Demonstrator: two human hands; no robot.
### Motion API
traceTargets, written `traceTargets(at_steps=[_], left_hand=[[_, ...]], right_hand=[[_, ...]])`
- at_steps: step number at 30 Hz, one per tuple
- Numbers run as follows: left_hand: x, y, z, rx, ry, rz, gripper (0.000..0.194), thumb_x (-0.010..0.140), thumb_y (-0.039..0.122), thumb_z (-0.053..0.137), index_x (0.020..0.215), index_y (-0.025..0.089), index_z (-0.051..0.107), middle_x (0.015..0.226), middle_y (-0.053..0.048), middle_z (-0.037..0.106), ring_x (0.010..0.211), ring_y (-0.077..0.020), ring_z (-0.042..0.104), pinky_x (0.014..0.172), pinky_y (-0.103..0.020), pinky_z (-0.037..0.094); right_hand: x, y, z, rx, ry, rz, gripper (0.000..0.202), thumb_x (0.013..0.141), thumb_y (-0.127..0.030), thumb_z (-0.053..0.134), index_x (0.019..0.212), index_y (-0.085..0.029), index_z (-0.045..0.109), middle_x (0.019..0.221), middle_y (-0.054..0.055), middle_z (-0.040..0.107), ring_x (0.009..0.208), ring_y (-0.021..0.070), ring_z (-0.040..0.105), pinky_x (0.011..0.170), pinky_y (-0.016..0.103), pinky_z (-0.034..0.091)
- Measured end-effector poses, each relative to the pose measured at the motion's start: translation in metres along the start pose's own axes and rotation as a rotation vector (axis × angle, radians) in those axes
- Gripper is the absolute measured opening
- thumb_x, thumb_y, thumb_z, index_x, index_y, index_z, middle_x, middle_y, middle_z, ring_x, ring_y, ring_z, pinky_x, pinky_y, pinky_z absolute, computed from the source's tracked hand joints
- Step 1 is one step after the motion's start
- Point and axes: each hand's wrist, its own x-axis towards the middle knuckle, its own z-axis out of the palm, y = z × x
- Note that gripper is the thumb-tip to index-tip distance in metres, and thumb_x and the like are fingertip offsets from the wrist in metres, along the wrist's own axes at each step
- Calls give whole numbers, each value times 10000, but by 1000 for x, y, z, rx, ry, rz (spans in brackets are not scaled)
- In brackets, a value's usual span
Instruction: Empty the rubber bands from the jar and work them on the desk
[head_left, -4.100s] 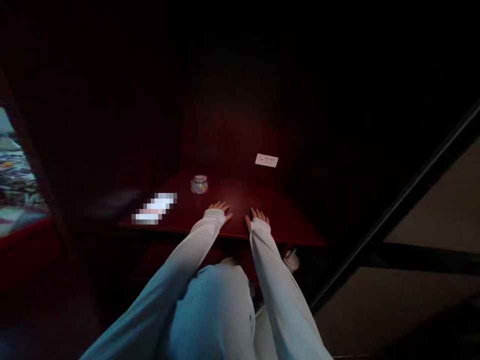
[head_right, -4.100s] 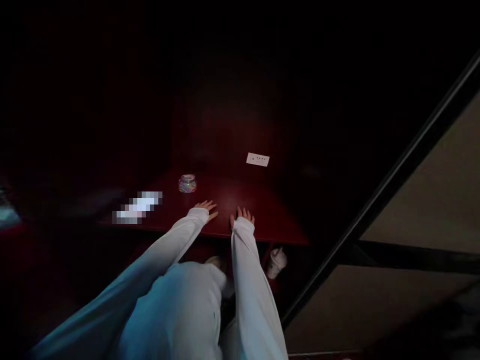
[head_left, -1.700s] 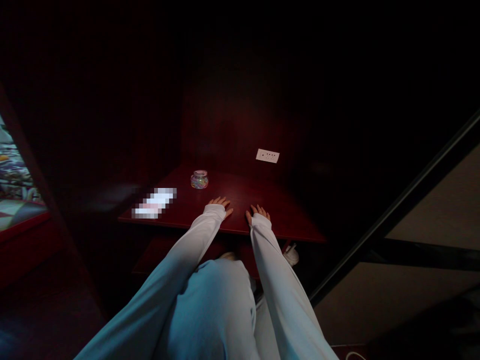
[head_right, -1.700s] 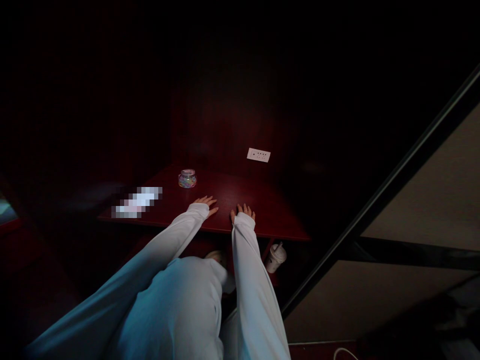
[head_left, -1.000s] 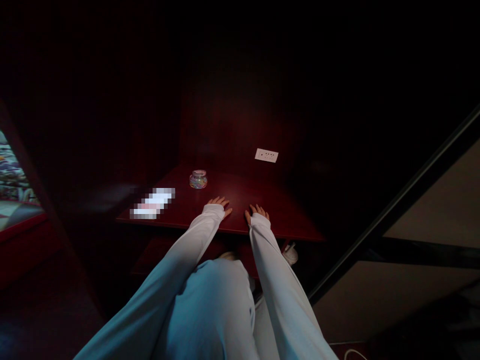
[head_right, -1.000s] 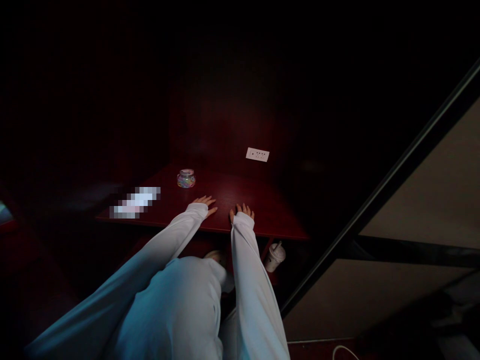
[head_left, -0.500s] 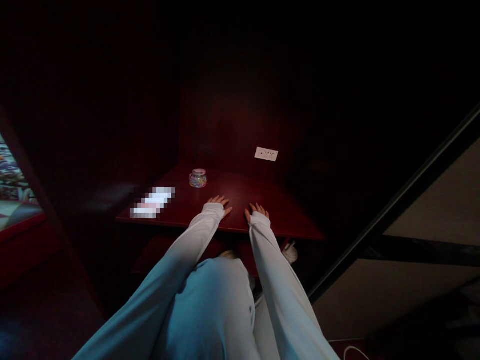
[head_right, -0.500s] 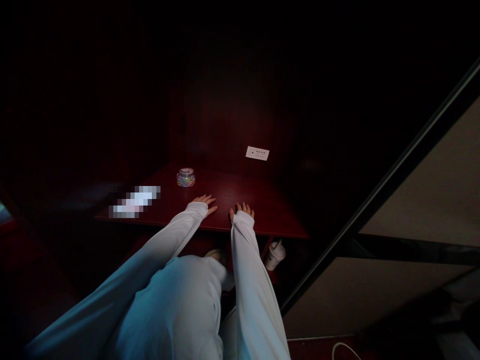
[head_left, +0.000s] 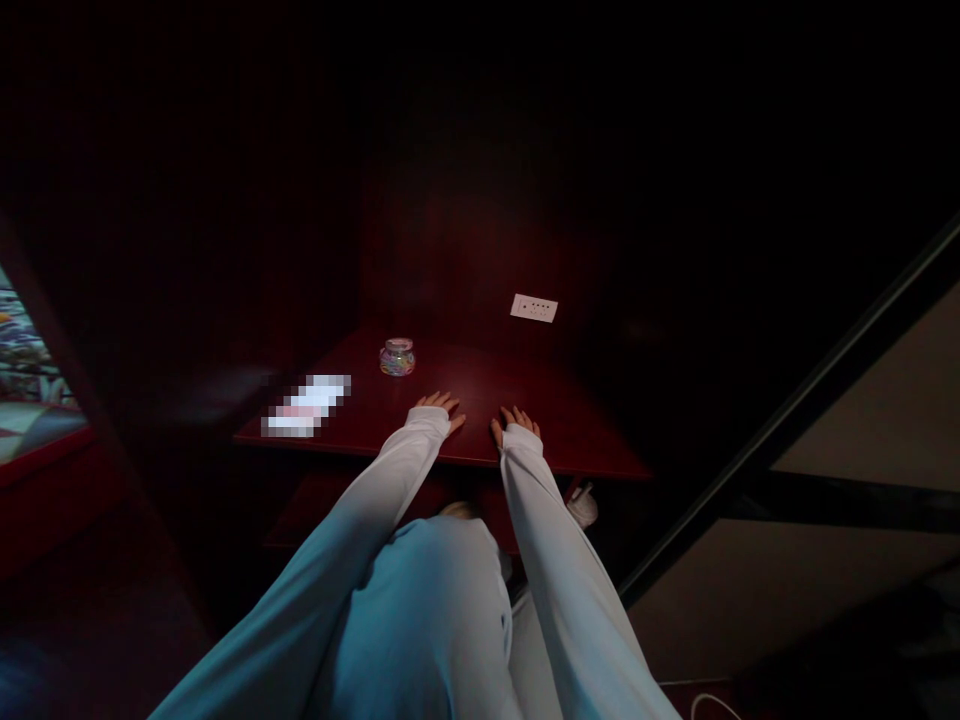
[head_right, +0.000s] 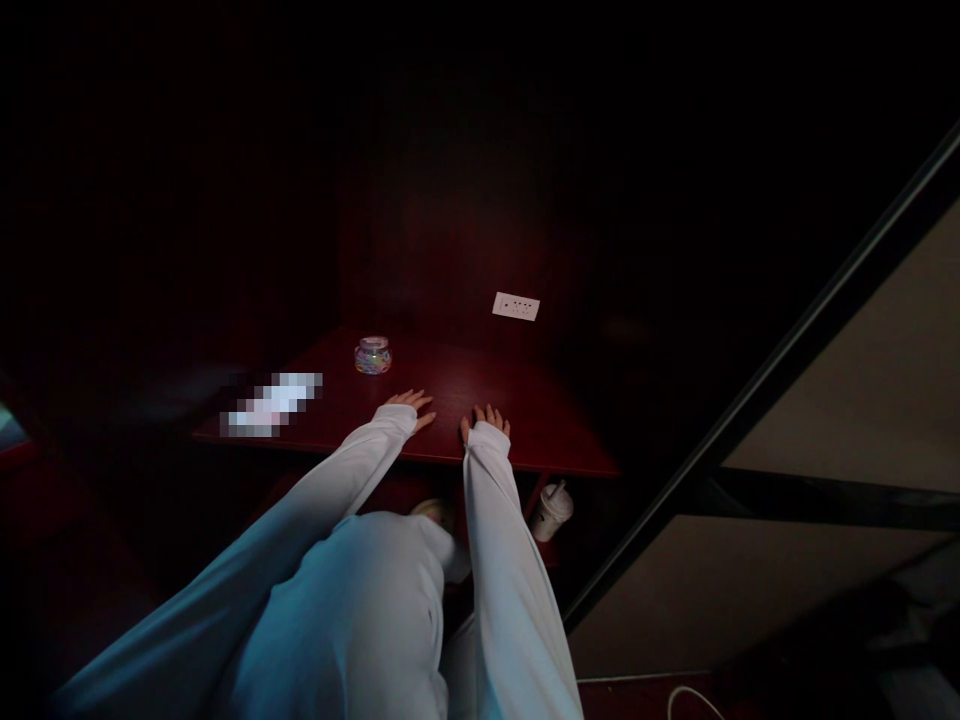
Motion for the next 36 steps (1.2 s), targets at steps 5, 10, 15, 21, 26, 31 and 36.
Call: traceTargets(at_steps=[5, 10, 15, 21, 26, 31, 36], left_hand=[[-1, 0, -1, -12, -2, -5, 548, 1007, 499, 441, 1494, 260, 514, 1648, -34, 382, 1552, -251, 290, 1249, -398, 240], [-2, 0, 0, -26, 20, -5, 532, 1003, 484, 457, 1483, 264, 525, 1640, -33, 400, 1549, -244, 295, 1244, -392, 249], [-2, 1, 1, -44, 24, -11, 537, 1000, 482, 466, 1483, 257, 527, 1636, -43, 405, 1548, -247, 300, 1249, -402, 244], [-2, 1, 2, -34, 27, -21, 528, 1003, 478, 457, 1479, 264, 531, 1640, -36, 398, 1543, -241, 312, 1252, -392, 239], [-3, 2, 1, -27, 24, -17, 531, 1002, 480, 446, 1482, 270, 527, 1637, -29, 403, 1542, -237, 314, 1256, -395, 232], [-4, 3, -2, -16, 11, -14, 545, 1003, 482, 438, 1490, 252, 522, 1644, -38, 387, 1546, -248, 305, 1255, -407, 241], [-5, 2, -4, -9, -5, -11, 553, 1007, 493, 425, 1504, 263, 503, 1645, -29, 391, 1553, -237, 288, 1257, -390, 231]], right_hand=[[1, 0, 0, 17, -22, 6, 570, 1033, -438, 372, 1570, -252, 419, 1677, 35, 323, 1564, 204, 257, 1278, 394, 171], [2, 0, 0, 23, -18, 7, 565, 1032, -434, 380, 1566, -254, 425, 1674, 34, 328, 1564, 202, 260, 1281, 397, 168], [4, 2, 3, 30, 4, -7, 565, 1028, -431, 385, 1560, -249, 437, 1667, 48, 344, 1558, 210, 277, 1277, 414, 181], [4, 1, 3, 21, -6, 1, 562, 1030, -429, 388, 1560, -249, 436, 1666, 46, 347, 1558, 204, 276, 1278, 407, 185], [3, 0, 1, 15, -4, 8, 559, 1033, -434, 380, 1561, -258, 433, 1668, 36, 344, 1558, 198, 277, 1278, 403, 185], [2, 0, 1, 16, -8, 9, 558, 1035, -424, 377, 1563, -251, 430, 1673, 37, 330, 1561, 198, 270, 1281, 397, 174], [1, -1, 0, 15, -20, 15, 560, 1035, -427, 379, 1568, -261, 420, 1677, 29, 321, 1564, 196, 261, 1281, 392, 170]])
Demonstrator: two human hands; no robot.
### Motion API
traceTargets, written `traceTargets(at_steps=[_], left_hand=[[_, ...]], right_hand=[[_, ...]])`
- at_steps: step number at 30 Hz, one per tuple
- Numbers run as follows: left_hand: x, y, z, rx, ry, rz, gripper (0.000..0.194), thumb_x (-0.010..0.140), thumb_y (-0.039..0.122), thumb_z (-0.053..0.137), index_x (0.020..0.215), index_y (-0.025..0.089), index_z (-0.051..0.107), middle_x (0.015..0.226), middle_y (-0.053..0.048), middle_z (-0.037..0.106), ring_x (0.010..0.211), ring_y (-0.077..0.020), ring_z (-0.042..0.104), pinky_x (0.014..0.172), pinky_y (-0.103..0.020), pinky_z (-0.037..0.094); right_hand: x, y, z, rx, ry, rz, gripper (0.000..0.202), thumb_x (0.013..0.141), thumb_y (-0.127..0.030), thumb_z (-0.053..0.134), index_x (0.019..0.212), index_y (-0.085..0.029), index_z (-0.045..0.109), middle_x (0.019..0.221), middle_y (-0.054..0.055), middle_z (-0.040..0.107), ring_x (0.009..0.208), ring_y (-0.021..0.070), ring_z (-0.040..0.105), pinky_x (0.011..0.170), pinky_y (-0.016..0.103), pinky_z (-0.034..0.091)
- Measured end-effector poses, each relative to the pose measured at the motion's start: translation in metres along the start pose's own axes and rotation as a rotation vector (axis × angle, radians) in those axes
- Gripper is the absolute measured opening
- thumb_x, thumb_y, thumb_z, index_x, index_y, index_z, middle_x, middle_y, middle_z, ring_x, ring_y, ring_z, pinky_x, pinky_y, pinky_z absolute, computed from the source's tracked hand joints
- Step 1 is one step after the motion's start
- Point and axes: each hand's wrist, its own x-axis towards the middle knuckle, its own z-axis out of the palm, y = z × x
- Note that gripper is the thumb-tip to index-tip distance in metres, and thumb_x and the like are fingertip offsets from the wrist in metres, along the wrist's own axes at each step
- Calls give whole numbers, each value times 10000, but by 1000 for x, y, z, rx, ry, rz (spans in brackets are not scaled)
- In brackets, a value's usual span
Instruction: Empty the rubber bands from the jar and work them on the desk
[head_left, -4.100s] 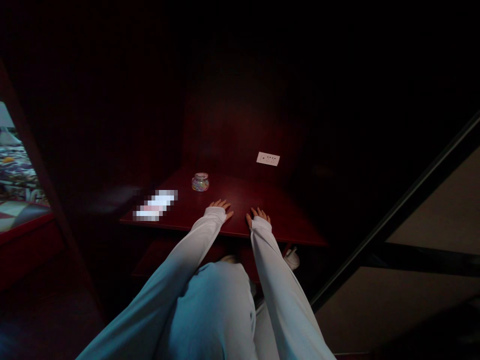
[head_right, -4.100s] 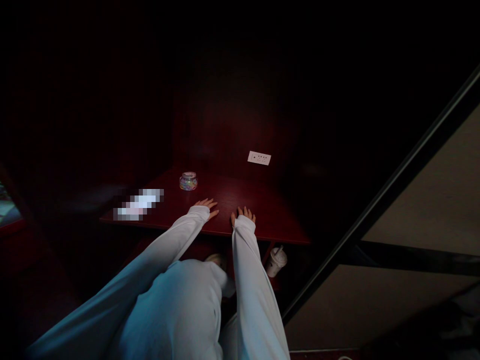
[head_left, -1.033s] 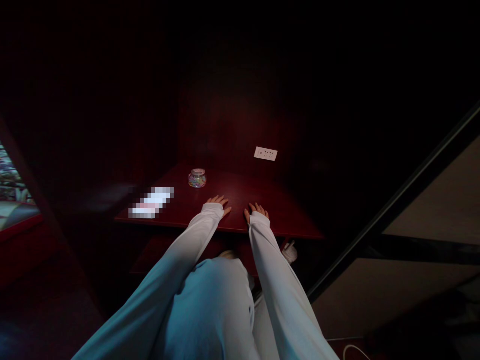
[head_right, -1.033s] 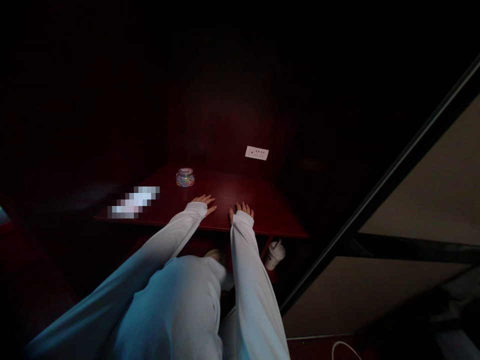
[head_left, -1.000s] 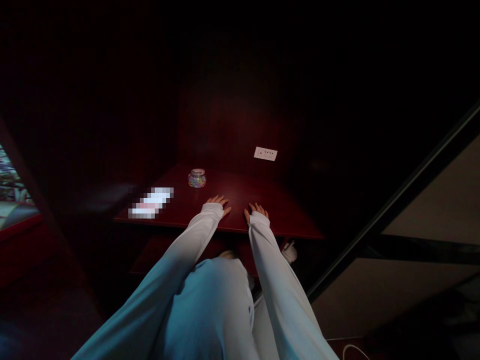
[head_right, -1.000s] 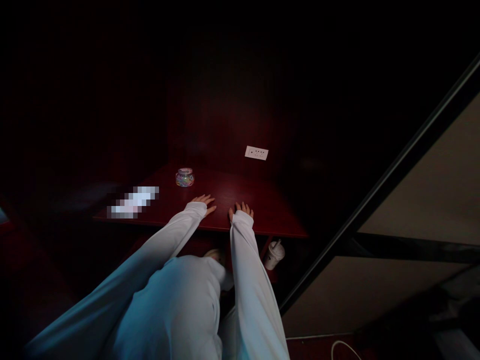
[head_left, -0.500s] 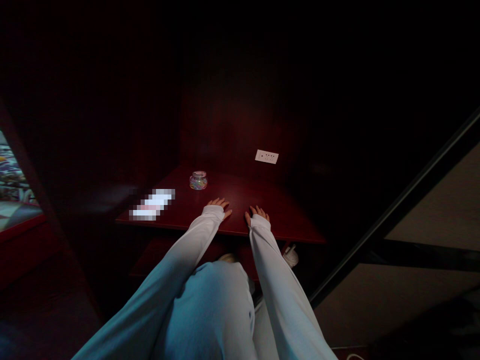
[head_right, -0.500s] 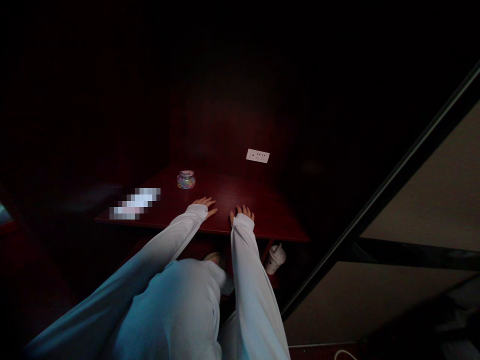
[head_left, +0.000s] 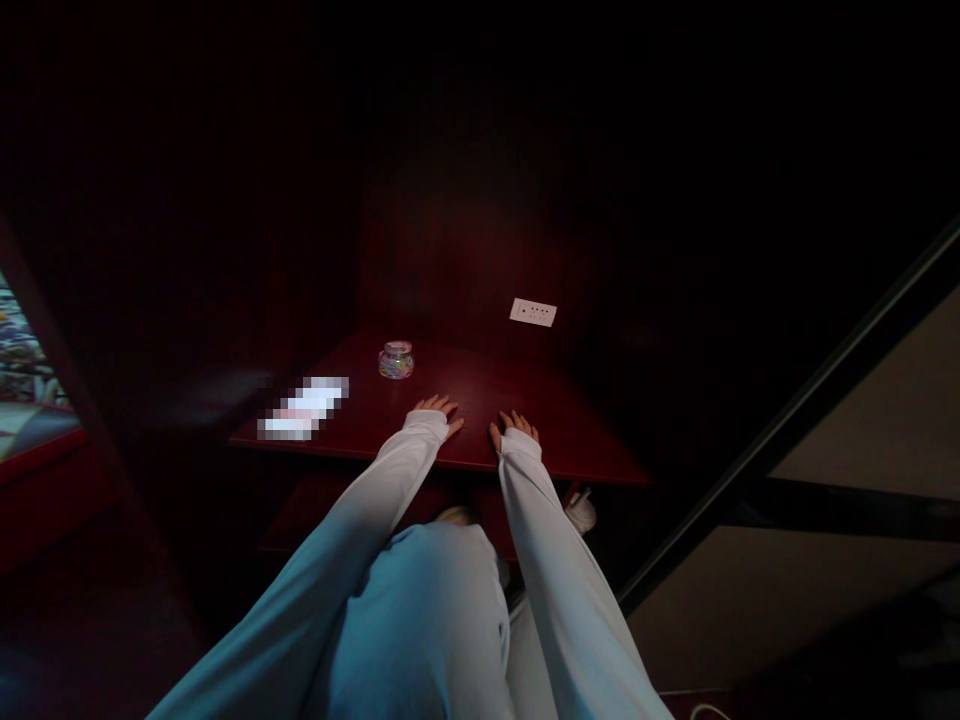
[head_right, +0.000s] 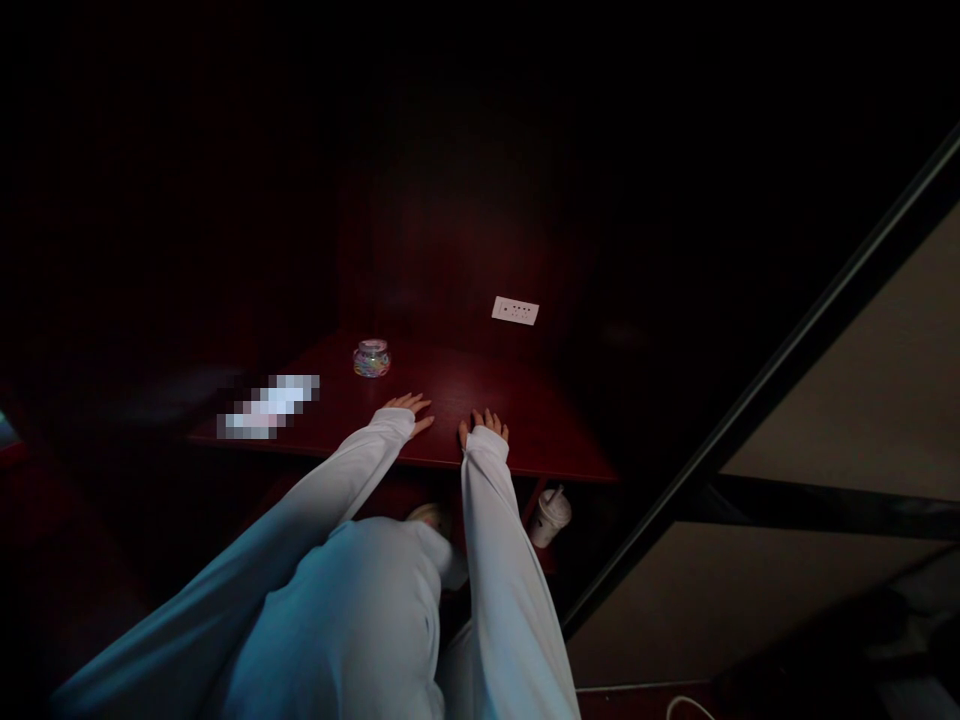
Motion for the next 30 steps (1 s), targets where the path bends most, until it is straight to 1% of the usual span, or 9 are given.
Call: traceTargets(at_steps=[7, 9, 12, 14, 18, 21, 24, 27, 30], left_hand=[[0, 3, 3, -53, 20, -11, 539, 981, 471, 466, 1478, 271, 526, 1621, -44, 438, 1536, -253, 320, 1248, -409, 238], [2, -2, 2, -66, 91, 2, 510, 942, 433, 534, 1432, 297, 568, 1611, -43, 454, 1520, -271, 339, 1243, -442, 239], [11, -23, -9, -15, 310, 121, 502, 855, 338, 627, 1358, 335, 622, 1660, -11, 366, 1531, -314, 271, 1231, -518, 217], [23, -41, -23, -17, 444, 54, 518, 837, 313, 637, 1354, 325, 621, 1675, -29, 325, 1525, -333, 261, 1210, -541, 231], [56, -73, -55, -17, 634, -145, 562, 819, 343, 687, 1364, 243, 594, 1689, -106, 260, 1549, -364, 193, 1210, -555, 222], [82, -90, -66, -38, 723, -306, 677, 811, 457, 730, 1409, 199, 543, 1693, -149, 223, 1547, -420, 171, 1215, -591, 214], [104, -104, -63, -137, 632, -365, 714, 832, 520, 723, 1442, 212, 514, 1667, -150, 287, 1471, -421, 352, 1183, -551, 326], [116, -112, -51, -253, 417, -347, 577, 852, 492, 720, 1343, 213, 601, 1469, -146, 549, 1275, -324, 584, 1088, -440, 469], [116, -106, -38, -262, 459, -228, 425, 862, 391, 717, 1253, 235, 661, 1354, -107, 630, 1206, -278, 623, 1044, -394, 508]], right_hand=[[0, 3, 1, -20, 14, -15, 559, 1033, -434, 368, 1563, -269, 430, 1668, 27, 345, 1551, 200, 288, 1272, 387, 194], [0, 5, 4, -33, 24, -34, 562, 1031, -434, 364, 1562, -264, 432, 1660, 39, 363, 1544, 212, 299, 1264, 395, 209], [3, 8, 10, -41, 51, -53, 564, 1022, -417, 369, 1549, -235, 454, 1644, 78, 386, 1526, 258, 318, 1252, 429, 225], [12, 9, 15, -15, 86, -104, 585, 997, -402, 412, 1546, -204, 453, 1634, 111, 388, 1496, 288, 348, 1238, 439, 250], [44, 12, 22, 103, 146, -341, 752, 892, -348, 553, 1590, -160, 343, 1641, 123, 346, 1450, 282, 381, 1204, 398, 328], [72, 13, 27, 174, 190, -358, 740, 881, -339, 544, 1574, -158, 357, 1611, 133, 367, 1393, 301, 425, 1158, 432, 391], [92, 15, 37, 199, 230, -331, 704, 868, -337, 552, 1539, -186, 399, 1569, 144, 403, 1317, 312, 479, 1086, 458, 450], [102, 17, 46, 211, 252, -389, 675, 856, -346, 569, 1506, -224, 434, 1551, 131, 415, 1279, 304, 505, 1045, 456, 482], [109, 13, 52, 248, 290, -470, 636, 858, -373, 582, 1469, -235, 476, 1541, 127, 428, 1273, 299, 524, 1064, 465, 479]])
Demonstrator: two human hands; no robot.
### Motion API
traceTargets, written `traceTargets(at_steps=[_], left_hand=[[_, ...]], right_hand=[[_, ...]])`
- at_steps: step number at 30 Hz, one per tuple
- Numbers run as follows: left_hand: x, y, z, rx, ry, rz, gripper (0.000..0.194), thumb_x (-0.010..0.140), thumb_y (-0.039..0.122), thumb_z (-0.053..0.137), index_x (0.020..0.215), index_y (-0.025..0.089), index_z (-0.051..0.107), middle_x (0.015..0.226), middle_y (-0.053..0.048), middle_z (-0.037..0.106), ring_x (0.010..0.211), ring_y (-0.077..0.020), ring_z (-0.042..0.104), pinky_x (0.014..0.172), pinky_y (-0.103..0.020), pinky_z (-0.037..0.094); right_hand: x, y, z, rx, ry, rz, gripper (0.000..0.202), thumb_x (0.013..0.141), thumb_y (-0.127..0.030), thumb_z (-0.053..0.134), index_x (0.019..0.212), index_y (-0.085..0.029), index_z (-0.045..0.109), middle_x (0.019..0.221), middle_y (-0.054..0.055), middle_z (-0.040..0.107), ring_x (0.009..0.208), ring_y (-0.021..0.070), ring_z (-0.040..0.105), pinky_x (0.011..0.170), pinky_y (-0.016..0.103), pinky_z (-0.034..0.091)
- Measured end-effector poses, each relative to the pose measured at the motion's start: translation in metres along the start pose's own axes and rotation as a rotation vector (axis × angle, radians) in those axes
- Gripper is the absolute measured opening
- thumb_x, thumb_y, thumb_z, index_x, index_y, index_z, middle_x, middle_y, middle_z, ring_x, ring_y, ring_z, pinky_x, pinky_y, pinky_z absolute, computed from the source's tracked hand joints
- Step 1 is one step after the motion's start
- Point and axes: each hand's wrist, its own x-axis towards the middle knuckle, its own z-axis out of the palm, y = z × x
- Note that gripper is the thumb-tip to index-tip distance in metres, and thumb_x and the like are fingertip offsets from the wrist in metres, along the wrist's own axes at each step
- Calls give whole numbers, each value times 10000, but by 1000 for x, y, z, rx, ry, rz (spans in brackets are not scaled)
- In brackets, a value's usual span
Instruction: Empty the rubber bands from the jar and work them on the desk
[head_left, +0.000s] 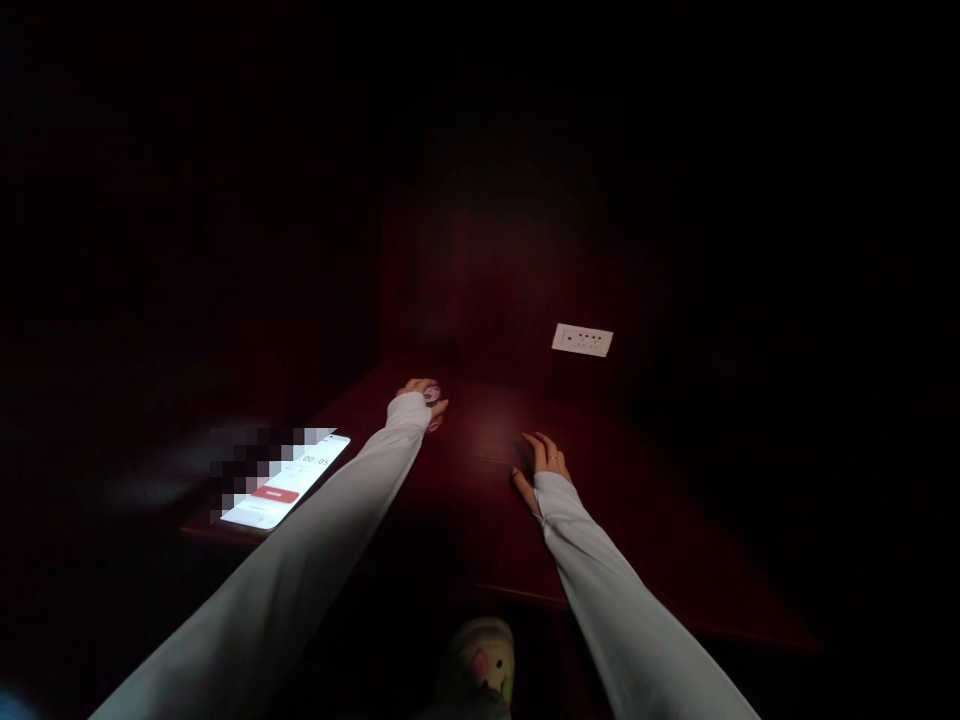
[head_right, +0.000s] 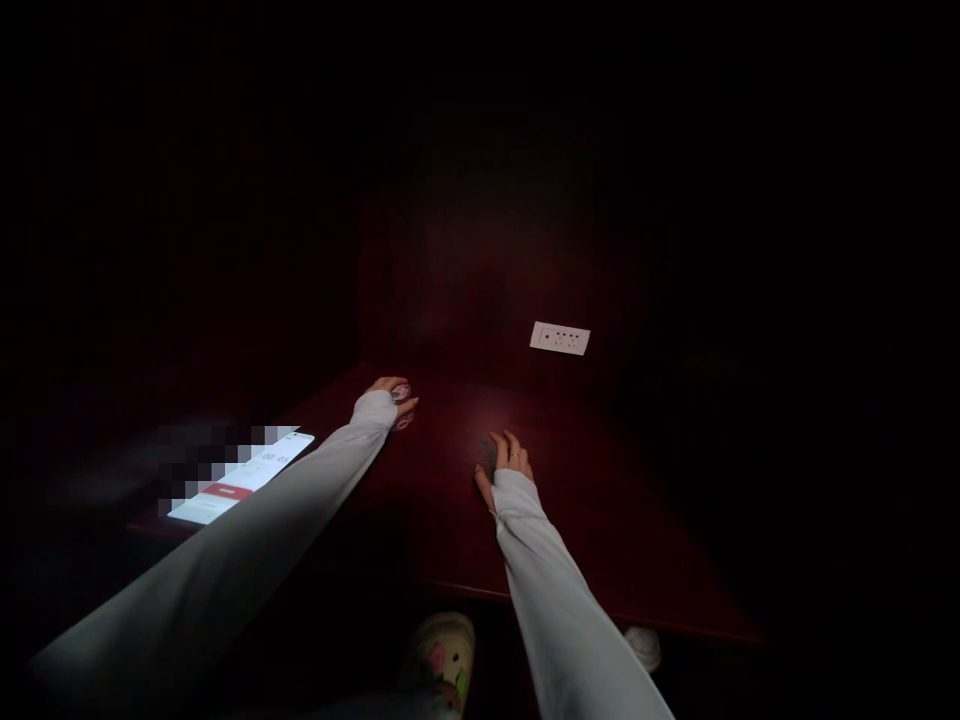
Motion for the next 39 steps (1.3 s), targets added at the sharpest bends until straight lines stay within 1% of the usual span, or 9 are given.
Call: traceTargets(at_steps=[5, 8, 12, 19, 23, 26, 33, 36, 39], left_hand=[[-32, 38, 23, -126, -20, 172, 373, 865, 406, 703, 1209, 263, 701, 1274, -58, 669, 1118, -249, 650, 1024, -361, 527], [-49, 63, 37, -254, -36, 258, 308, 877, 378, 690, 1163, 270, 717, 1248, -45, 678, 1137, -231, 646, 1041, -345, 521], [-59, 74, 44, -422, -39, 401, 321, 872, 338, 693, 1187, 277, 708, 1262, -55, 658, 1170, -221, 636, 1068, -349, 509], [-60, 73, 39, -626, 61, 400, 300, 884, 293, 674, 1177, 234, 691, 1213, -91, 664, 1141, -229, 651, 1044, -359, 526], [-52, 68, 39, -642, 210, 298, 293, 940, 310, 608, 1214, 223, 667, 1232, -100, 648, 1157, -220, 640, 1052, -352, 514], [-43, 55, 35, -510, 275, 179, 335, 946, 332, 609, 1264, 236, 652, 1292, -98, 621, 1200, -228, 616, 1078, -361, 489], [-31, 19, 22, -85, -91, 106, 335, 888, 356, 654, 1203, 256, 709, 1297, -59, 669, 1238, -253, 600, 1097, -366, 444], [-29, 10, 24, 16, -170, 62, 387, 883, 378, 649, 1252, 266, 690, 1318, -57, 679, 1255, -251, 597, 1100, -362, 416], [-24, 2, 27, 109, -168, 6, 428, 860, 374, 665, 1283, 313, 668, 1319, -46, 692, 1302, -270, 560, 1144, -426, 337]], right_hand=[[21, -20, 12, 183, -38, -43, 795, 814, -440, 686, 1526, -231, 403, 1446, 140, 556, 1292, 298, 562, 1085, 468, 476], [29, -36, 17, 295, -87, -15, 897, 792, -425, 729, 1570, -227, 328, 1319, 124, 660, 1119, 266, 671, 988, 415, 538], [29, -44, 18, 362, 5, -3, 894, 757, -337, 739, 1554, -222, 349, 1328, 97, 666, 1085, 242, 697, 944, 345, 562], [31, -38, 16, 446, 29, -37, 898, 682, -340, 789, 1500, -214, 440, 1413, 117, 620, 1225, 272, 648, 1058, 379, 514], [37, -30, 16, 512, 75, -34, 924, 694, -374, 788, 1516, -223, 392, 1464, 124, 573, 1278, 249, 616, 1091, 360, 491], [39, -22, 15, 545, 116, 23, 973, 688, -370, 777, 1538, -211, 332, 1510, 151, 507, 1342, 263, 561, 1129, 381, 460], [35, -14, 10, 418, 175, 130, 999, 679, -343, 757, 1549, -175, 296, 1528, 183, 434, 1384, 299, 493, 1155, 402, 420], [33, -11, 8, 337, 171, 154, 992, 678, -363, 771, 1540, -189, 313, 1530, 170, 437, 1382, 309, 488, 1148, 431, 423], [33, -7, 8, 296, 201, 177, 969, 685, -378, 776, 1527, -179, 340, 1523, 180, 446, 1372, 311, 499, 1141, 425, 432]])
